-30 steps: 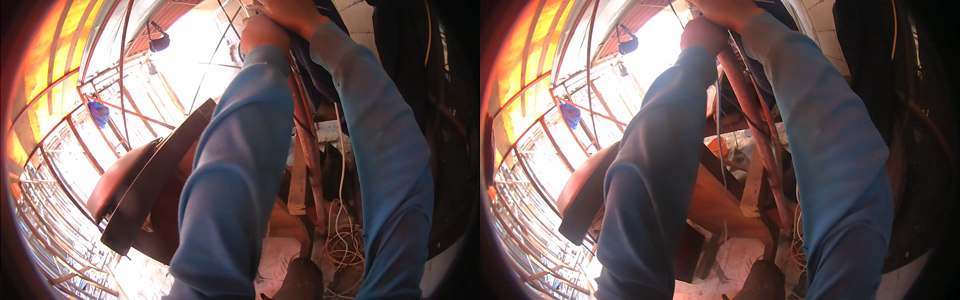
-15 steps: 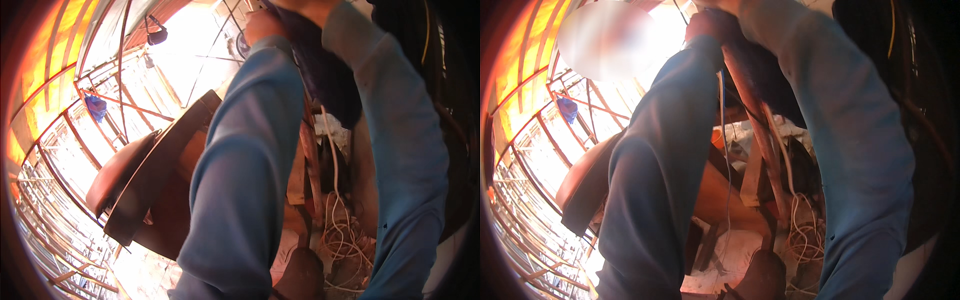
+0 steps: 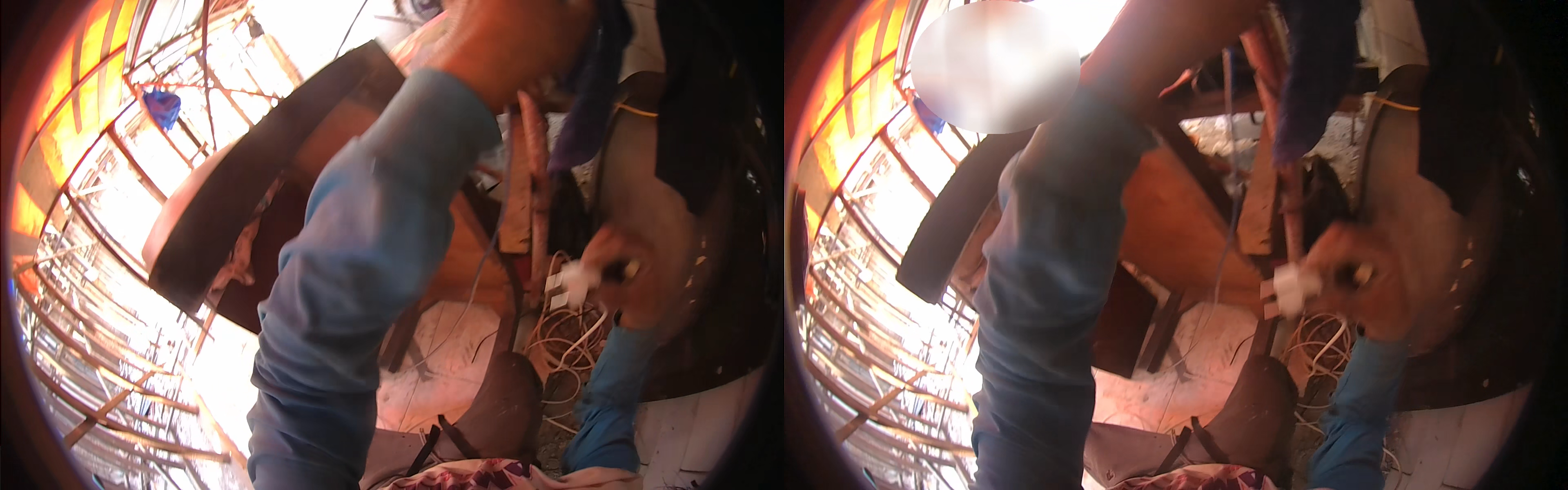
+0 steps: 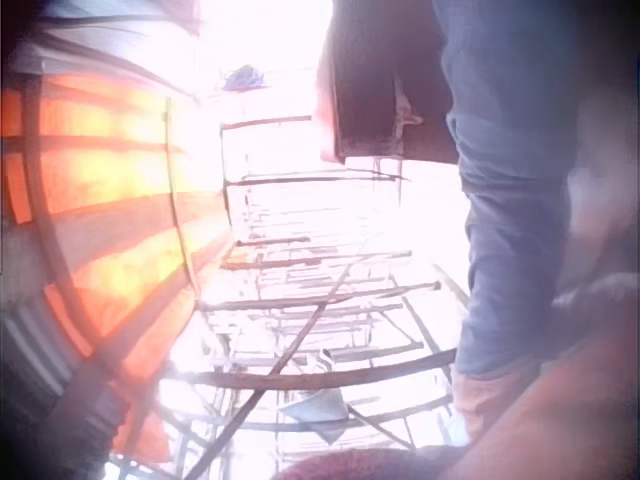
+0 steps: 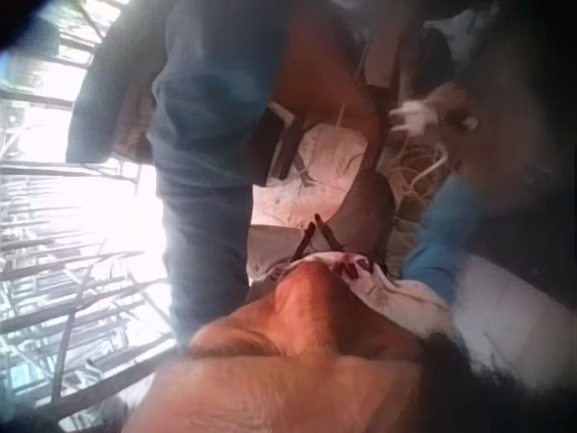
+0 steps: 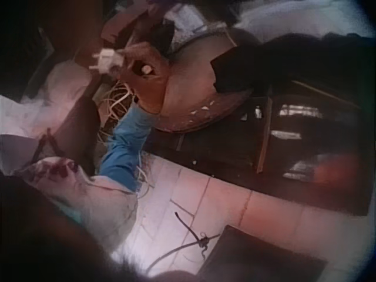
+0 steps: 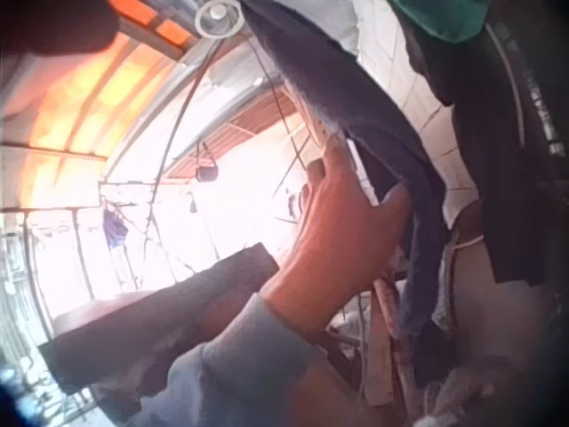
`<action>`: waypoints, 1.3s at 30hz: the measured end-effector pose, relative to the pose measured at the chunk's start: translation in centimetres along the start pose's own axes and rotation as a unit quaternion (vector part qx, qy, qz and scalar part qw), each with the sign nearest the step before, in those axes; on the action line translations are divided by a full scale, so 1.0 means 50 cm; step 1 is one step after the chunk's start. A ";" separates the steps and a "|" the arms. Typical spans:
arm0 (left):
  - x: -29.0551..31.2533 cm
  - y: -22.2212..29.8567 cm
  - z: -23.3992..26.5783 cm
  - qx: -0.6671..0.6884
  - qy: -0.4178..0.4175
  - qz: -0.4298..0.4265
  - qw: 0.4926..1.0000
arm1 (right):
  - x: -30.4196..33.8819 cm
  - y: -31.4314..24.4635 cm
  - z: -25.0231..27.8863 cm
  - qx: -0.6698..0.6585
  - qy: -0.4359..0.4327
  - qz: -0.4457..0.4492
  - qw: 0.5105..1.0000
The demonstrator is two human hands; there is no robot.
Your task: The person unscrews and opens a power strip, manipulates the internal wiring by hand, and uses a test pen.
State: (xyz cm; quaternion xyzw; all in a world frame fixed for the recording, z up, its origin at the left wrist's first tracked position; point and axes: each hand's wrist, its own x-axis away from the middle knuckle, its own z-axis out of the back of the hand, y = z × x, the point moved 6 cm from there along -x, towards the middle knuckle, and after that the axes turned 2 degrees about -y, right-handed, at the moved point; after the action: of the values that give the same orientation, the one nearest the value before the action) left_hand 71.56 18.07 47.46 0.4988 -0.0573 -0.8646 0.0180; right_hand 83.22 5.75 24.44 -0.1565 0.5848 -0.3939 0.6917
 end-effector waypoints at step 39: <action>1.163 0.676 0.837 -0.096 0.013 0.365 0.926 | 0.703 0.333 -1.238 0.431 -0.765 0.001 0.478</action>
State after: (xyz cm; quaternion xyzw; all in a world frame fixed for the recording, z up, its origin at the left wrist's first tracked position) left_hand 5.32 -17.23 22.16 0.4508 -0.1515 -0.7930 0.3807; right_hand 31.75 5.96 -27.49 -0.0777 -0.4191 -0.3196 0.8463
